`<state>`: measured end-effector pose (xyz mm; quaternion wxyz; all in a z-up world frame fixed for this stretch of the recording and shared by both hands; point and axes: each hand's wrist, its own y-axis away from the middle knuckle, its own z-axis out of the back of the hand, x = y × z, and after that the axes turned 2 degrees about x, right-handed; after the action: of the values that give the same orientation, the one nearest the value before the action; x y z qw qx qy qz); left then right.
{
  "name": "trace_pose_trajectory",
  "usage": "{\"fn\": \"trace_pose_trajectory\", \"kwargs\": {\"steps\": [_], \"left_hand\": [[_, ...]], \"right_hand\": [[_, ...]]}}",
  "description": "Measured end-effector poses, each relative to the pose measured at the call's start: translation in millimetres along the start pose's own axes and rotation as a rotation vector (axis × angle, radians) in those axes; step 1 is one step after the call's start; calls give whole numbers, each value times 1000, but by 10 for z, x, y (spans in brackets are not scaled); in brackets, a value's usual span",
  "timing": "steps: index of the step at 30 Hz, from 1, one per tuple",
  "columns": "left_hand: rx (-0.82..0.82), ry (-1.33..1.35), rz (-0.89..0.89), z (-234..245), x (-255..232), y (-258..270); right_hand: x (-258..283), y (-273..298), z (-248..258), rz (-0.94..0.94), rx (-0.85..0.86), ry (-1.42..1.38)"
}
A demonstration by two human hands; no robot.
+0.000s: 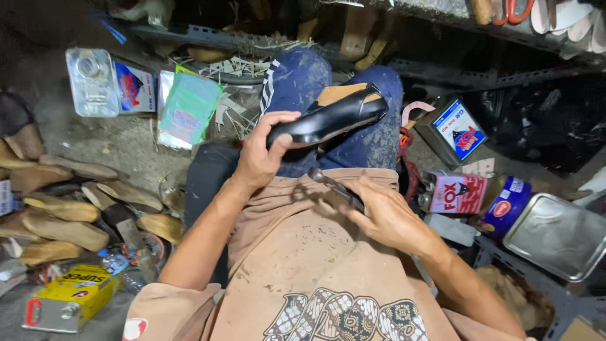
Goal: The person repairs a black slip-on shoe by using a hammer to tap the sole, a knife to trim the sole edge, and a nail and hammer to secure the sole. The person also uses a wooden block to hold the shoe while hammering.
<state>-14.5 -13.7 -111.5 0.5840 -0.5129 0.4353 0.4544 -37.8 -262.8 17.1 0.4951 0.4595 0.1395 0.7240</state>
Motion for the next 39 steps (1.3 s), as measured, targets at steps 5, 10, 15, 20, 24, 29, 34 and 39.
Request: {"fn": "trace_pose_trajectory", "kwargs": {"steps": [5, 10, 15, 20, 24, 29, 34, 39], "left_hand": [[88, -196, -133, 69, -55, 83], [109, -251, -154, 55, -77, 60], [113, -235, -166, 30, -63, 83], [113, -220, -188, 22, -121, 46], [107, -226, -155, 5, -47, -21], [108, -172, -98, 37, -36, -114], [85, -118, -38, 38, -17, -197], [72, -97, -35, 36, -21, -232]], "right_hand": [[13, -119, -79, -39, -38, 113], [42, -201, -59, 14, -130, 195], [96, -276, 28, -6, -128, 137], [176, -196, 151, -61, -35, -128], [42, -239, 45, -12, -151, -50], [56, -350, 4, -21, -215, -23], [-144, -506, -126, 52, -319, 2], [-296, -599, -181, 89, -412, -17]]}}
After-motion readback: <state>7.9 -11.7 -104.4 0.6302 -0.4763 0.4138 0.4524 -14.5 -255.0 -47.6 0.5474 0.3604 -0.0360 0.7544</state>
